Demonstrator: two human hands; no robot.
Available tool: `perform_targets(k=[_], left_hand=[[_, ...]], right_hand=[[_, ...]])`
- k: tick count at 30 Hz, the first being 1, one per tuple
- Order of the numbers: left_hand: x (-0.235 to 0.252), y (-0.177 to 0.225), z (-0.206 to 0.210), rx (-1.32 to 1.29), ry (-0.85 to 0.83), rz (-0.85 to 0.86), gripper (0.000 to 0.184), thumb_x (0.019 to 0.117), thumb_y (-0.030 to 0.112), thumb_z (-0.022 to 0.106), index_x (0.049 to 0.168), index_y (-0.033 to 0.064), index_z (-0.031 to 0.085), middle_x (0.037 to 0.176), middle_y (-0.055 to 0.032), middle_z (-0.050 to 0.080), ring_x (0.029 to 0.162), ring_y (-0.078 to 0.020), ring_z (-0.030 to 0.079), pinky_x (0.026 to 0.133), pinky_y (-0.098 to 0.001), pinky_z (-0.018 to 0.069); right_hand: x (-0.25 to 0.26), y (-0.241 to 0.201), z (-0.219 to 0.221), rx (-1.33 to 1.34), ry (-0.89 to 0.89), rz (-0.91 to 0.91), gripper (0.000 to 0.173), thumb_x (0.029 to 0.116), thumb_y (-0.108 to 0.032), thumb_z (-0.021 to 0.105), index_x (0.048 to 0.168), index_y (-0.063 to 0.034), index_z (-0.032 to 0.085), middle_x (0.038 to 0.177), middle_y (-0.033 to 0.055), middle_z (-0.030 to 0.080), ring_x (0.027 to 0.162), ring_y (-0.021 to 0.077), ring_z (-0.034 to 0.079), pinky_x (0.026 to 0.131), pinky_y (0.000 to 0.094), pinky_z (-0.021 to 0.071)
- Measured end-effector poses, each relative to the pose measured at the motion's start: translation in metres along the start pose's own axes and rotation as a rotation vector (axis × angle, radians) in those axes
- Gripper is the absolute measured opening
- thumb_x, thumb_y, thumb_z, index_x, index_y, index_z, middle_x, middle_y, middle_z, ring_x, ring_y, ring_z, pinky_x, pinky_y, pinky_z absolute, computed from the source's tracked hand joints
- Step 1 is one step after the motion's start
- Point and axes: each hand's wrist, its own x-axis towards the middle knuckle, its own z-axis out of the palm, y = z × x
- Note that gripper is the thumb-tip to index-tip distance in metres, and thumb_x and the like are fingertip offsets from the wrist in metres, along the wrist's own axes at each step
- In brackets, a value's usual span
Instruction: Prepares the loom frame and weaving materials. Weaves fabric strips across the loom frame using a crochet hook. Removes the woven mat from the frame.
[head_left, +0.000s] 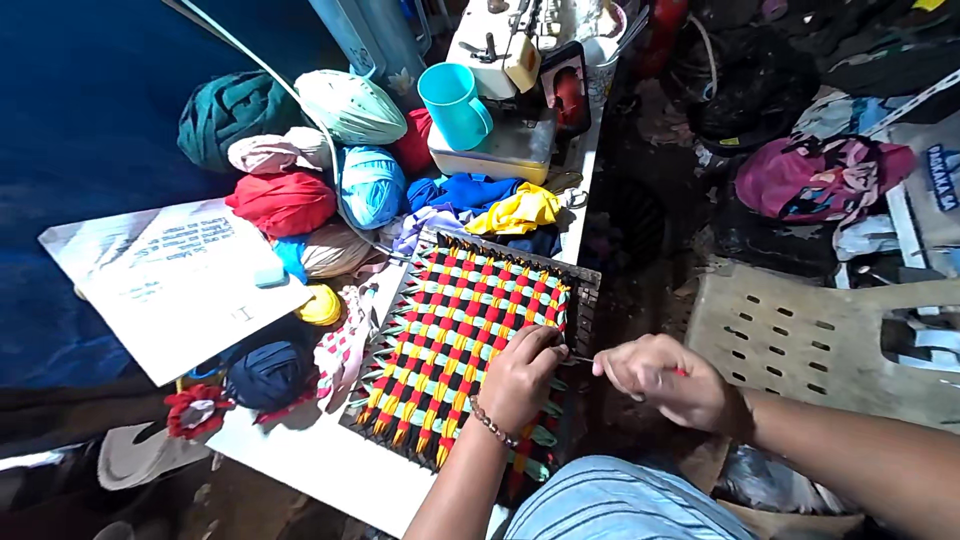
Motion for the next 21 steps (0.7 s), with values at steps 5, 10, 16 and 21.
perform_targets(k=[5,10,16,21], left_hand=[[0.0,0.005,-0.005,0.024,0.018,-0.002,0.016,0.0974,0.01,0.061,0.094,0.0084,0.076,0.104,-0.0099,0.074,0.105,-0.0231,0.07,0.094,-0.0303,0.0569],[0.007,0.008,-0.008,-0.037,-0.002,-0.056,0.015,0.0935,0.009,0.061,0.091,0.0037,0.075,0.098,-0.0113,0.076,0.096,-0.0218,0.074,0.091,-0.0306,0.0588],[0.017,0.002,-0.023,-0.179,-0.124,-0.206,0.011,0.0884,0.007,0.067,0.093,0.0014,0.075,0.096,-0.0104,0.077,0.085,-0.0167,0.075,0.081,-0.0292,0.061],[0.02,-0.003,-0.026,-0.222,-0.189,-0.218,0.012,0.0892,0.005,0.065,0.094,0.0011,0.075,0.097,-0.011,0.076,0.083,-0.0153,0.074,0.079,-0.0283,0.0612]], right_hand=[[0.032,-0.025,0.021,0.347,0.414,0.293,0.053,0.1032,-0.03,0.041,0.051,-0.0258,0.04,0.05,-0.0129,0.039,0.054,0.0011,0.049,0.078,0.0249,0.0516],[0.054,-0.031,0.023,0.183,0.493,0.444,0.045,0.1047,-0.032,0.044,0.06,-0.0241,0.049,0.057,-0.0105,0.046,0.061,0.0035,0.053,0.075,0.026,0.0529],[0.082,-0.031,0.007,-0.176,0.27,0.557,0.014,0.0954,-0.002,0.06,0.1,-0.0076,0.048,0.083,0.0007,0.056,0.074,0.0082,0.06,0.07,0.0252,0.0538],[0.1,-0.028,0.005,-0.413,0.217,0.527,0.013,0.1003,-0.007,0.059,0.108,-0.0028,0.049,0.083,0.0039,0.053,0.067,0.0094,0.056,0.063,0.0257,0.0511]])
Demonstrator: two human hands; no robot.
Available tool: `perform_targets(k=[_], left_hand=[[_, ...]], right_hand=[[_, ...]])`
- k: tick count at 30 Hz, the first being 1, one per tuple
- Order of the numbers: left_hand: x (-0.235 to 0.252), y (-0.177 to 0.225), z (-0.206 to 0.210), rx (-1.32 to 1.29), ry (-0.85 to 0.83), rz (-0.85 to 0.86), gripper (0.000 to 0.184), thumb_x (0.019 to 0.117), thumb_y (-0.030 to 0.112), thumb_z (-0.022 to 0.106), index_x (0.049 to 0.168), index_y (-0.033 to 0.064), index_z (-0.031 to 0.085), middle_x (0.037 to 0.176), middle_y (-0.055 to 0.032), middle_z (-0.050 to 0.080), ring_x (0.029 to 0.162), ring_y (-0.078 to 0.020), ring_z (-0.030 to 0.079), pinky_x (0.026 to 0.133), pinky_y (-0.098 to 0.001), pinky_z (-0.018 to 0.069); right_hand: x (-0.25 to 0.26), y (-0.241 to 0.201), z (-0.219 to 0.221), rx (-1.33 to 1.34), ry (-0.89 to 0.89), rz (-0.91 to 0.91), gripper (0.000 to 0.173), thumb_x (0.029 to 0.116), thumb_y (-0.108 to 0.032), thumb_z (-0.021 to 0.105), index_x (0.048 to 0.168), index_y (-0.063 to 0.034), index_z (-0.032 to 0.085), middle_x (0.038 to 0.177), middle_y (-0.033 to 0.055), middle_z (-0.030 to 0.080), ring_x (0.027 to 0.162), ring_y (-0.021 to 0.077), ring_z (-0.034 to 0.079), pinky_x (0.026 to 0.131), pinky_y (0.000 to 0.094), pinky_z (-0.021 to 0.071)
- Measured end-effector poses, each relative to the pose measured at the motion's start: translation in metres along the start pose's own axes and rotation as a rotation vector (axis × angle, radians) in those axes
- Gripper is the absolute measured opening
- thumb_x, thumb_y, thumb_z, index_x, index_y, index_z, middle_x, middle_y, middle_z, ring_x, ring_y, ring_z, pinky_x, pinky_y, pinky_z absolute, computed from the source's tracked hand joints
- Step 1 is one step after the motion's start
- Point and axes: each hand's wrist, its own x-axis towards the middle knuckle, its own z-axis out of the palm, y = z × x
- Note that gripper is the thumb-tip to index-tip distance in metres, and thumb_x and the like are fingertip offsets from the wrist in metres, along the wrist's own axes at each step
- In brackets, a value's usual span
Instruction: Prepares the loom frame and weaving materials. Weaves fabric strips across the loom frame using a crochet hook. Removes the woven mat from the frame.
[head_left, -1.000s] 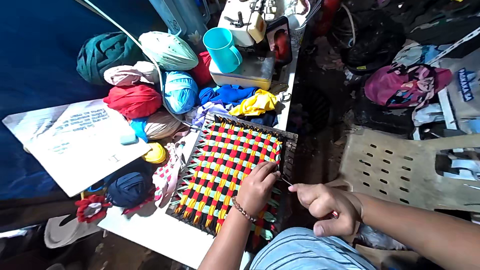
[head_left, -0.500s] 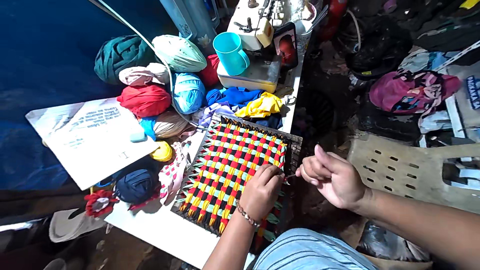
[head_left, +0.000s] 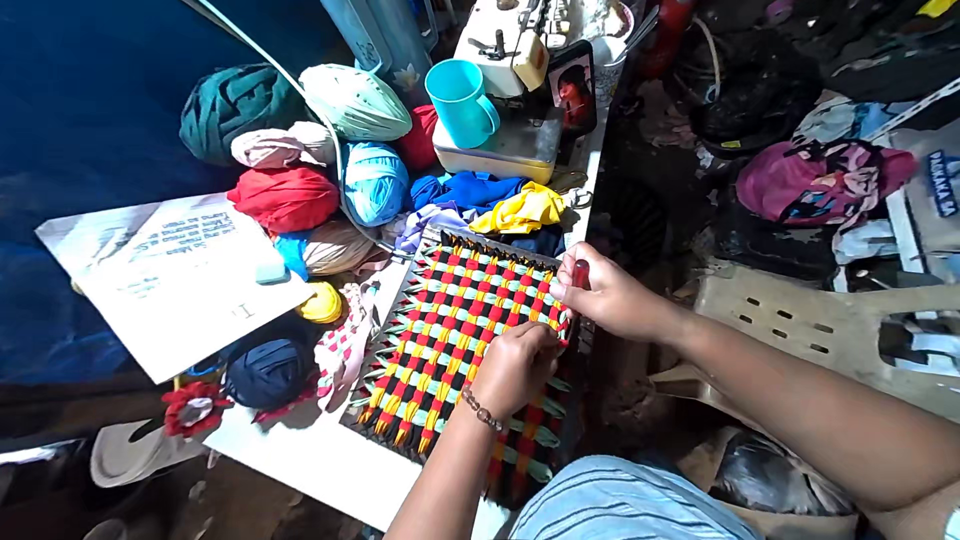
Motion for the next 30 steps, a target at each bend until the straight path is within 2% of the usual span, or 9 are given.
perform_targets(k=[8,11,12,15,18,20,22,26,30], left_hand=[[-0.006,0.004,0.029,0.263,0.284,0.11,0.011,0.0871,0.007,0.064,0.082,0.0016,0.072,0.089,-0.0123,0.076,0.083,-0.021,0.075,0.079,-0.0289,0.0611],[-0.013,0.003,0.037,0.266,0.369,0.109,0.011,0.0898,0.005,0.064,0.084,0.0006,0.072,0.093,-0.0144,0.076,0.087,-0.0216,0.075,0.083,-0.0272,0.0604],[-0.015,0.002,0.039,0.255,0.392,0.101,0.011,0.0904,0.005,0.064,0.085,0.0006,0.073,0.095,-0.0143,0.076,0.089,-0.0211,0.075,0.084,-0.0267,0.0601],[-0.02,-0.002,0.042,0.227,0.397,0.093,0.01,0.0905,0.005,0.066,0.088,0.0015,0.075,0.098,-0.0126,0.076,0.093,-0.0192,0.074,0.088,-0.0256,0.0589],[-0.022,-0.002,0.039,0.207,0.35,0.102,0.015,0.0907,0.013,0.066,0.094,0.0023,0.077,0.1,-0.0121,0.075,0.097,-0.0197,0.073,0.092,-0.027,0.0578],[-0.022,-0.001,0.036,0.188,0.327,0.099,0.02,0.0936,0.021,0.068,0.098,0.0035,0.077,0.102,-0.012,0.075,0.1,-0.0197,0.072,0.093,-0.0272,0.0567],[-0.022,-0.002,0.031,0.16,0.307,0.112,0.017,0.0964,0.016,0.066,0.104,0.0065,0.077,0.103,-0.0113,0.074,0.101,-0.0195,0.071,0.095,-0.0277,0.056],[-0.025,-0.007,0.027,0.115,0.265,0.144,0.015,0.097,0.01,0.064,0.103,0.011,0.078,0.104,-0.0113,0.074,0.103,-0.0191,0.071,0.096,-0.0288,0.0563],[-0.028,-0.013,0.024,0.112,0.229,0.17,0.017,0.0965,0.007,0.061,0.1,0.008,0.078,0.106,-0.0125,0.075,0.104,-0.0205,0.072,0.097,-0.0302,0.0566]], right_hand=[[0.006,-0.021,0.025,-0.295,0.143,0.087,0.029,0.105,-0.011,0.056,0.127,0.0037,0.046,0.095,0.0148,0.059,0.081,0.0211,0.061,0.075,0.038,0.053],[0.007,-0.003,0.024,-0.168,0.231,0.04,0.031,0.1048,-0.009,0.055,0.129,0.0068,0.046,0.09,0.0136,0.057,0.075,0.0202,0.058,0.07,0.0375,0.0522],[0.007,0.009,0.023,-0.058,0.29,0.001,0.027,0.1034,-0.008,0.055,0.125,0.0056,0.047,0.085,0.0103,0.054,0.069,0.0168,0.055,0.065,0.0344,0.0502],[-0.002,0.024,0.02,0.456,0.451,-0.047,0.01,0.1043,-0.013,0.053,0.096,-0.0136,0.047,0.064,-0.0063,0.044,0.05,0.0025,0.043,0.05,0.019,0.0412],[-0.023,0.022,0.023,0.757,0.486,-0.099,0.046,0.1082,-0.034,0.043,0.065,-0.02,0.05,0.052,-0.0087,0.039,0.043,0.0021,0.038,0.046,0.0174,0.0371],[-0.035,0.03,0.029,0.825,0.427,-0.224,0.051,0.1064,-0.042,0.046,0.059,-0.0225,0.05,0.052,-0.0106,0.04,0.044,0.0011,0.04,0.046,0.0175,0.0382],[-0.044,0.038,0.035,0.904,0.376,-0.328,0.048,0.1022,-0.045,0.055,0.059,-0.0232,0.055,0.053,-0.0118,0.043,0.046,-0.0002,0.043,0.048,0.0171,0.0398],[-0.056,0.056,0.035,1.064,0.231,-0.389,0.046,0.1004,-0.048,0.058,0.063,-0.0206,0.06,0.057,-0.0105,0.05,0.055,0.0029,0.053,0.06,0.0212,0.0482],[-0.064,0.083,0.025,0.743,0.068,-0.515,0.047,0.106,-0.045,0.049,0.066,-0.0213,0.052,0.061,-0.0114,0.048,0.069,0.0022,0.055,0.091,0.0268,0.047]])
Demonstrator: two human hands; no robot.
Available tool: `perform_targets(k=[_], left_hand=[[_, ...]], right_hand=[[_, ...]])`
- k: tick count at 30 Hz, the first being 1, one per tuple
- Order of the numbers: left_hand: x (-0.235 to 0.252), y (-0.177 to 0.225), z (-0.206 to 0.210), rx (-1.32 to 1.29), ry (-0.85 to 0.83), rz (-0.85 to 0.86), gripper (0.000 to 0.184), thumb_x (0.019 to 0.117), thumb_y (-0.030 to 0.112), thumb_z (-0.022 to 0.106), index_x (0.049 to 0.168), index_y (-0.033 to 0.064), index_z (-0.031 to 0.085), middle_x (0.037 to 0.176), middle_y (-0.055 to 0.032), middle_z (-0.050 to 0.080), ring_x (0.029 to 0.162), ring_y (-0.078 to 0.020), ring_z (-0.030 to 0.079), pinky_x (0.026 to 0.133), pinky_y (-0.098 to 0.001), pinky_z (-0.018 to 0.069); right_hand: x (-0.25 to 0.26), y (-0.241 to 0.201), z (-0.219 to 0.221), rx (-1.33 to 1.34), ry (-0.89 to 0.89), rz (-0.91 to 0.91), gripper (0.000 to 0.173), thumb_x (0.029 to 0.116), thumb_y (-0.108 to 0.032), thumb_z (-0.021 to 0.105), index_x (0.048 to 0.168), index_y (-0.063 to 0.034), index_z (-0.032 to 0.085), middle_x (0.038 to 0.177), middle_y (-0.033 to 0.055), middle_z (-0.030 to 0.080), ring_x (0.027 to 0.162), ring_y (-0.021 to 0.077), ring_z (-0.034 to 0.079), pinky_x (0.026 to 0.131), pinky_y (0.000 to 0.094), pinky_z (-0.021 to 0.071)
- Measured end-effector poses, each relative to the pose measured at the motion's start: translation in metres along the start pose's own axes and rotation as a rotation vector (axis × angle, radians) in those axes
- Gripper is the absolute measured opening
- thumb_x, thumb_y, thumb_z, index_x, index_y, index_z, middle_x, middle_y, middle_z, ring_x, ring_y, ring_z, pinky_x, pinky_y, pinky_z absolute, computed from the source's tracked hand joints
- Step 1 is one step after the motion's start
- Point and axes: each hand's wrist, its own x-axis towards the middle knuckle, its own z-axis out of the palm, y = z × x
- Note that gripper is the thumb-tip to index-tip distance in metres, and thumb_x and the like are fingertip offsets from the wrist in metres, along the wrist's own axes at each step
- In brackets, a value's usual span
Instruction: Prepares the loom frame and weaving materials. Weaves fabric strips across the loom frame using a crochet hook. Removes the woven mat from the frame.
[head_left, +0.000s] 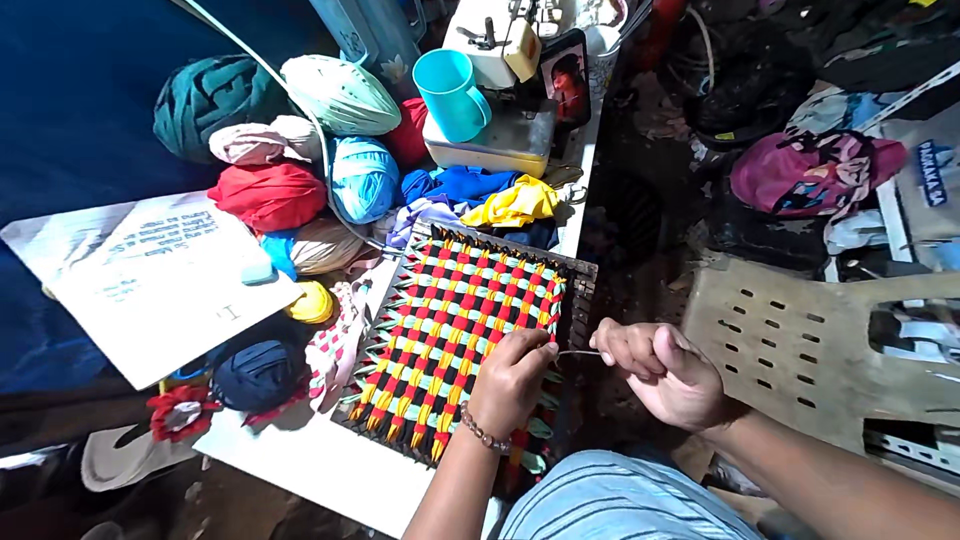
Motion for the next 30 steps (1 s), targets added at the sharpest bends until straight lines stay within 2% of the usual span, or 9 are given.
perform_targets(k=[4,11,16,21,23,25,27,28,30], left_hand=[[-0.003,-0.006,-0.008,0.008,-0.05,0.039,0.018,0.0976,0.006,0.057,0.097,0.0061,0.075,0.103,-0.0106,0.076,0.102,-0.02,0.072,0.094,-0.0293,0.0575],[0.003,0.003,-0.003,0.036,-0.012,-0.011,0.018,0.0976,0.011,0.063,0.108,0.0132,0.078,0.104,-0.0098,0.074,0.1,-0.0185,0.07,0.092,-0.0277,0.0566],[0.009,0.003,0.003,0.002,-0.003,-0.016,0.014,0.0962,0.013,0.064,0.099,0.0107,0.078,0.099,-0.0083,0.074,0.098,-0.0176,0.07,0.091,-0.0271,0.0559],[0.005,0.001,0.006,0.024,-0.001,0.006,0.016,0.0959,0.012,0.064,0.104,0.0112,0.078,0.103,-0.0098,0.074,0.1,-0.0196,0.07,0.093,-0.0291,0.0559],[0.004,0.001,0.004,0.004,-0.003,0.006,0.015,0.0956,0.01,0.064,0.102,0.0117,0.078,0.102,-0.01,0.074,0.1,-0.0193,0.07,0.093,-0.0284,0.0559],[0.004,0.001,0.002,-0.017,0.002,0.001,0.016,0.0952,0.006,0.063,0.1,0.0101,0.078,0.101,-0.0097,0.074,0.099,-0.0187,0.071,0.093,-0.0281,0.0563],[0.005,-0.001,0.003,-0.026,0.014,0.009,0.017,0.0947,0.005,0.062,0.1,0.0093,0.078,0.101,-0.0098,0.075,0.1,-0.0185,0.071,0.094,-0.0286,0.0567],[0.004,-0.002,0.003,-0.026,0.011,0.014,0.018,0.0949,0.005,0.062,0.101,0.0091,0.078,0.102,-0.01,0.075,0.101,-0.0188,0.071,0.094,-0.029,0.0566],[0.003,-0.003,0.003,-0.024,-0.007,0.02,0.02,0.0952,0.005,0.061,0.104,0.0094,0.078,0.104,-0.0098,0.075,0.102,-0.0191,0.071,0.095,-0.0296,0.0567]], right_hand=[[-0.008,-0.007,-0.029,-0.219,-0.175,0.104,0.043,0.1079,-0.042,0.045,0.075,-0.0193,0.059,0.072,-0.0128,0.054,0.081,-0.0015,0.057,0.1,0.0274,0.0432],[-0.004,-0.018,-0.003,0.331,0.262,0.34,0.045,0.1003,-0.043,0.058,0.062,-0.0198,0.062,0.063,-0.0065,0.057,0.077,0.0106,0.066,0.103,0.0362,0.0513],[-0.008,-0.029,0.012,0.353,0.352,0.333,0.046,0.1015,-0.037,0.055,0.059,-0.0193,0.059,0.059,-0.0065,0.054,0.071,0.0099,0.064,0.099,0.0351,0.0533],[-0.016,-0.026,0.011,0.389,0.371,0.355,0.046,0.1008,-0.038,0.056,0.059,-0.0189,0.06,0.061,-0.0053,0.057,0.075,0.0124,0.067,0.104,0.039,0.052],[-0.018,-0.026,0.003,0.377,0.315,0.382,0.045,0.0989,-0.047,0.058,0.065,-0.0184,0.067,0.071,-0.0025,0.066,0.087,0.0151,0.071,0.106,0.0386,0.0517],[-0.019,-0.029,-0.012,0.358,0.179,0.441,0.048,0.0935,-0.06,0.061,0.078,-0.016,0.074,0.106,0.0085,0.076,0.116,0.023,0.069,0.108,0.0377,0.0503],[-0.017,-0.037,-0.032,0.312,0.014,0.563,0.053,0.0906,-0.063,0.064,0.089,-0.0125,0.077,0.137,0.0164,0.065,0.134,0.0289,0.058,0.11,0.0385,0.0486],[-0.014,-0.043,-0.04,0.254,-0.054,0.65,0.05,0.0924,-0.06,0.064,0.092,-0.0122,0.078,0.141,0.0161,0.063,0.135,0.028,0.058,0.109,0.0362,0.0498],[-0.006,-0.056,-0.044,-0.015,-0.132,0.83,0.033,0.0976,-0.045,0.064,0.096,-0.015,0.076,0.129,0.0079,0.071,0.114,0.0163,0.07,0.092,0.0274,0.0578]])
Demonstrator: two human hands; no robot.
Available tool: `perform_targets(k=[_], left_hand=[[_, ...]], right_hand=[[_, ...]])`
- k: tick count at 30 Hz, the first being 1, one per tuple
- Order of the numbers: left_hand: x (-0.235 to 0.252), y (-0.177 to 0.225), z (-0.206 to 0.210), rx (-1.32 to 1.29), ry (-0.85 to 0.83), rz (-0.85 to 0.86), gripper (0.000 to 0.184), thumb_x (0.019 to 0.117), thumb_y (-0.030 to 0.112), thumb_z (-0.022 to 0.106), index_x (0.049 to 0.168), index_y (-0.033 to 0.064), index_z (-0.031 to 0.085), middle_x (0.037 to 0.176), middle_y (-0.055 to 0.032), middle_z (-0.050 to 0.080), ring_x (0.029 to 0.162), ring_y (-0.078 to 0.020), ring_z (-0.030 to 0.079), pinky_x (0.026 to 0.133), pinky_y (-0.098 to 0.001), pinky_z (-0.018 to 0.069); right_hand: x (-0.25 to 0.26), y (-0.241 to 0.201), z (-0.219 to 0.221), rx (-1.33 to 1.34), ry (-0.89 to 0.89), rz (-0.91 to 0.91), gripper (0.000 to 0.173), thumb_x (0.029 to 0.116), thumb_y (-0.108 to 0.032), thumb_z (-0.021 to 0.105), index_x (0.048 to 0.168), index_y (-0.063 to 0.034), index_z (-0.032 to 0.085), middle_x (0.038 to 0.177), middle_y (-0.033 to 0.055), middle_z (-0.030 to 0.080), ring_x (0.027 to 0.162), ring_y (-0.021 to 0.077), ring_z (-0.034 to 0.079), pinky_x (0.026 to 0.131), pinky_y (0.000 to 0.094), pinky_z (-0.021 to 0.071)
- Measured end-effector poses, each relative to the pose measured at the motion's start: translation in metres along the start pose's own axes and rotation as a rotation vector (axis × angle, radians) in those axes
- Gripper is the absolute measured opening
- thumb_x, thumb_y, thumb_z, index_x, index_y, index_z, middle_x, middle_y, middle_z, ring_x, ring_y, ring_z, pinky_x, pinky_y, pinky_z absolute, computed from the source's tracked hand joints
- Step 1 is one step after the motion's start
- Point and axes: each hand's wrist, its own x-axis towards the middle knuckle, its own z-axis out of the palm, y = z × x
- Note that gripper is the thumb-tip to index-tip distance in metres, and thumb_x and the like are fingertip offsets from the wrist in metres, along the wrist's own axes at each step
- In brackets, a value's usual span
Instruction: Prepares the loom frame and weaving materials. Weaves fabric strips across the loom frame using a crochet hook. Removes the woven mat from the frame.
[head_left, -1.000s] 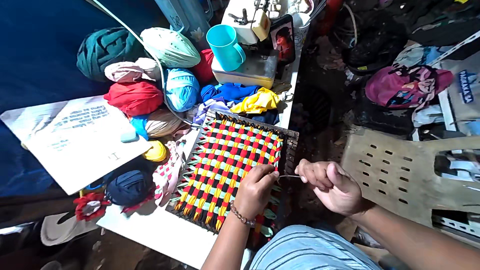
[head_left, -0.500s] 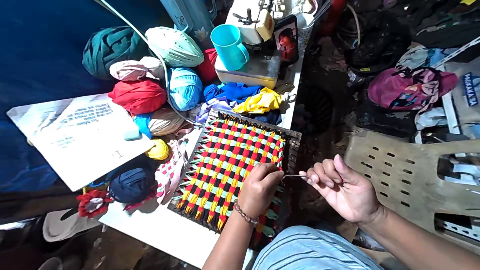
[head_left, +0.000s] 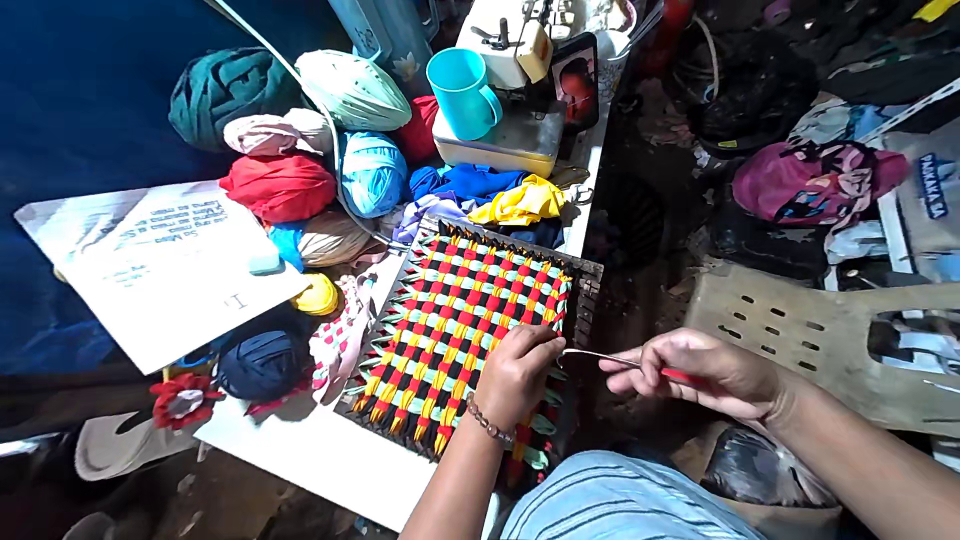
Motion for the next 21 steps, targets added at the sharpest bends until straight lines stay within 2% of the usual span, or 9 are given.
perform_targets(k=[1,2,3,4,5,8,9,14,21], left_hand=[[0.0,0.0,0.0,-0.001,-0.007,0.004,0.02,0.0953,0.005,0.061,0.104,0.0094,0.078,0.104,-0.0097,0.075,0.103,-0.0193,0.071,0.095,-0.0298,0.0567],[-0.001,0.0,-0.001,-0.001,-0.01,0.01,0.02,0.0956,0.005,0.061,0.105,0.0092,0.078,0.105,-0.0097,0.075,0.103,-0.0193,0.071,0.095,-0.0298,0.0568],[-0.001,-0.001,-0.001,0.001,-0.008,0.018,0.019,0.0956,0.006,0.061,0.104,0.0092,0.078,0.104,-0.0098,0.075,0.103,-0.0191,0.071,0.095,-0.0296,0.0568],[-0.001,-0.001,-0.001,0.004,-0.001,0.028,0.018,0.0955,0.006,0.062,0.103,0.0092,0.079,0.104,-0.0099,0.076,0.102,-0.0189,0.072,0.095,-0.0294,0.0568],[-0.001,-0.002,-0.001,0.003,0.003,0.036,0.017,0.0957,0.006,0.063,0.102,0.0091,0.079,0.103,-0.01,0.076,0.102,-0.0187,0.072,0.095,-0.0291,0.0569],[-0.002,-0.002,-0.001,0.004,-0.003,0.051,0.017,0.0957,0.006,0.062,0.1,0.0089,0.078,0.103,-0.0102,0.076,0.101,-0.0189,0.072,0.095,-0.0291,0.0569],[-0.002,-0.002,-0.001,0.008,-0.009,0.052,0.018,0.0959,0.005,0.062,0.099,0.0088,0.078,0.103,-0.0099,0.076,0.102,-0.0191,0.072,0.095,-0.0293,0.0571],[-0.001,-0.002,0.001,0.034,-0.032,0.045,0.019,0.0961,0.004,0.059,0.098,0.0085,0.078,0.103,-0.0093,0.076,0.103,-0.0196,0.072,0.094,-0.0292,0.0575],[-0.001,0.001,0.002,0.059,-0.042,0.041,0.018,0.0948,0.004,0.06,0.096,0.0088,0.078,0.103,-0.0093,0.076,0.102,-0.0205,0.073,0.094,-0.0295,0.0575]], right_hand=[[0.0,-0.006,0.003,-0.126,0.049,0.065,0.021,0.0989,-0.032,0.062,0.106,-0.0157,0.072,0.121,0.0039,0.074,0.093,0.0081,0.074,0.074,0.0208,0.0593],[0.001,-0.01,0.006,-0.235,0.069,0.112,0.026,0.0997,-0.022,0.057,0.124,-0.016,0.062,0.118,0.0018,0.074,0.074,0.0019,0.068,0.06,0.0165,0.0536],[0.004,-0.012,0.008,-0.337,0.083,0.144,0.04,0.1001,-0.017,0.054,0.14,-0.0171,0.049,0.115,-0.0003,0.073,0.062,-0.0012,0.061,0.053,0.0151,0.0475],[0.005,-0.011,0.008,-0.438,0.102,0.15,0.046,0.1001,-0.015,0.052,0.146,-0.0155,0.044,0.11,-0.0022,0.072,0.059,-0.0022,0.055,0.052,0.0151,0.0447],[0.006,-0.009,0.009,-0.538,0.126,0.135,0.045,0.101,-0.014,0.051,0.146,-0.0113,0.048,0.106,-0.0029,0.07,0.063,-0.0023,0.054,0.055,0.0154,0.0443],[0.006,0.004,0.006,-0.731,0.167,0.04,0.034,0.1025,-0.012,0.05,0.131,-0.0008,0.064,0.109,0.005,0.071,0.096,0.0039,0.065,0.088,0.0226,0.0525],[0.006,0.01,0.004,-0.763,0.179,0.001,0.033,0.1028,-0.011,0.049,0.129,0.0006,0.066,0.111,0.0074,0.072,0.101,0.0056,0.066,0.092,0.0238,0.0525],[0.008,0.028,-0.006,-0.876,0.191,-0.143,0.034,0.1017,-0.007,0.047,0.127,0.0011,0.068,0.111,0.0125,0.073,0.099,0.0078,0.068,0.093,0.0233,0.053],[0.01,0.019,-0.007,-0.871,0.164,-0.083,0.033,0.1011,-0.006,0.049,0.126,0.0012,0.069,0.117,0.0142,0.071,0.099,0.0072,0.066,0.093,0.0224,0.0517]])
